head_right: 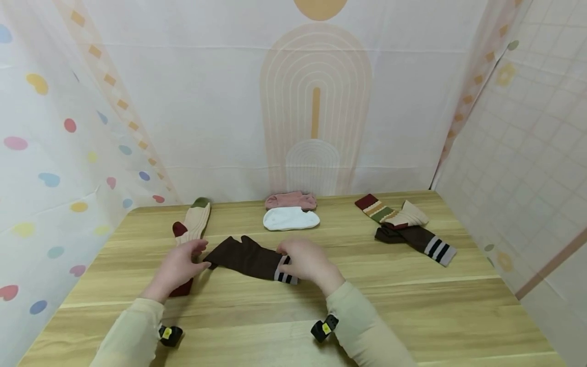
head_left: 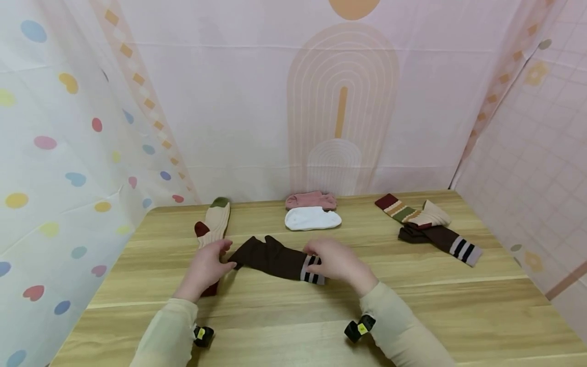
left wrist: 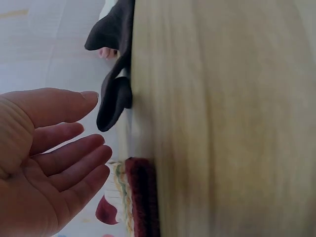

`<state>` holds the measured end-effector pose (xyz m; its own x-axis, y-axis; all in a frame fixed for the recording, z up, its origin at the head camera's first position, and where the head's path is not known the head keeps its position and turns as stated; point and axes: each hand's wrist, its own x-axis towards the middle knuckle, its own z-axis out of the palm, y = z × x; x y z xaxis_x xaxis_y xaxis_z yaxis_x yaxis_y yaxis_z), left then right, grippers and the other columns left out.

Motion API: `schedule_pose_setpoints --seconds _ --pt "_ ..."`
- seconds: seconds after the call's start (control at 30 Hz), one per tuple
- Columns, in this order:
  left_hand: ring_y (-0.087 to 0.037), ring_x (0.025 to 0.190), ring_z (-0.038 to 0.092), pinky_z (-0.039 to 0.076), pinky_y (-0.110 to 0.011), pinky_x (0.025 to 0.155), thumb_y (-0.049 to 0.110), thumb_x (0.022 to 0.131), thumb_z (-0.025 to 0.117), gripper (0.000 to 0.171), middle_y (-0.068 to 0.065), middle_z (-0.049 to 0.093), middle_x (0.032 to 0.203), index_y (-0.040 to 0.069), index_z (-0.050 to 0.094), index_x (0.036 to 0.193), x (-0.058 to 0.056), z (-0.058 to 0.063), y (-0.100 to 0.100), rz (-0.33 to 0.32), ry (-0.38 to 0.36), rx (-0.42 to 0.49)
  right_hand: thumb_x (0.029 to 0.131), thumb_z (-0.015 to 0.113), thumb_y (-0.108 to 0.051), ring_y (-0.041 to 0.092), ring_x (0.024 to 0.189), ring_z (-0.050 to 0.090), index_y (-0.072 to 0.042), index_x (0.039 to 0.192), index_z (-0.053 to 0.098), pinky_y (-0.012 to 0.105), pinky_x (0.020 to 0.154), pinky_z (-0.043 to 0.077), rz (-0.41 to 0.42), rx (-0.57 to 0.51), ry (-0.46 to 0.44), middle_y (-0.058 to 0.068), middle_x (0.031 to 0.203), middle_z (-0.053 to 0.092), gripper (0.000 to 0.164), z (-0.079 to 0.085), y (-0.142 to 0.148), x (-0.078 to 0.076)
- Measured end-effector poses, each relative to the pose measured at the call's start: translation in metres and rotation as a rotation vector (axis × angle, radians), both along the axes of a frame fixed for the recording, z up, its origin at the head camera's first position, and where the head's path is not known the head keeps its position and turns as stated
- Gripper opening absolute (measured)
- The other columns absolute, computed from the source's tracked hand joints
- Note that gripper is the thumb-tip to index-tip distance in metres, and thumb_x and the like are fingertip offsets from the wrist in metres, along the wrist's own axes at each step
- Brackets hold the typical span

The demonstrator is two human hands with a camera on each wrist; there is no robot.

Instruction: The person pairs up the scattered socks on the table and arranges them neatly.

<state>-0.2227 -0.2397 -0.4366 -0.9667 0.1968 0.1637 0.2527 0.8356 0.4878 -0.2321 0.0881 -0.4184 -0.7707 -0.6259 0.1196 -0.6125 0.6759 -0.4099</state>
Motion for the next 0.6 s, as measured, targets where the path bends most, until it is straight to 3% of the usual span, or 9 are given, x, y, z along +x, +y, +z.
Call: schedule_pose_setpoints --seconds 0.33,0.6 --pt "-0.039 0.098 0.064 0.051 -0.053 0.084 0.006 0.079 0.080 0.048 -0.022 0.068 0.106 -0.009 0.062 0.121 -0.001 -0.005 0.004 -0.011 0.019 -0.071 0.083 0.081 -0.017 0.023 0.105 0.064 -0.005 0.114 0.071 0.036 0.093 0.050 0.111 0.104 0.146 0.007 0.111 0.069 0.036 -0.009 0.002 0.010" --pt "-0.040 0.102 0.063 0.050 -0.054 0.087 0.007 0.080 0.080 0.048 -0.022 0.067 0.110 -0.009 0.062 0.122 -0.003 -0.004 0.004 -0.004 -0.020 -0.089 0.080 0.085 -0.019 0.017 0.098 0.064 -0.009 0.109 0.072 0.032 0.087 0.052 0.159 0.157 0.153 0.002 0.105 0.069 0.033 -0.015 0.004 0.012"
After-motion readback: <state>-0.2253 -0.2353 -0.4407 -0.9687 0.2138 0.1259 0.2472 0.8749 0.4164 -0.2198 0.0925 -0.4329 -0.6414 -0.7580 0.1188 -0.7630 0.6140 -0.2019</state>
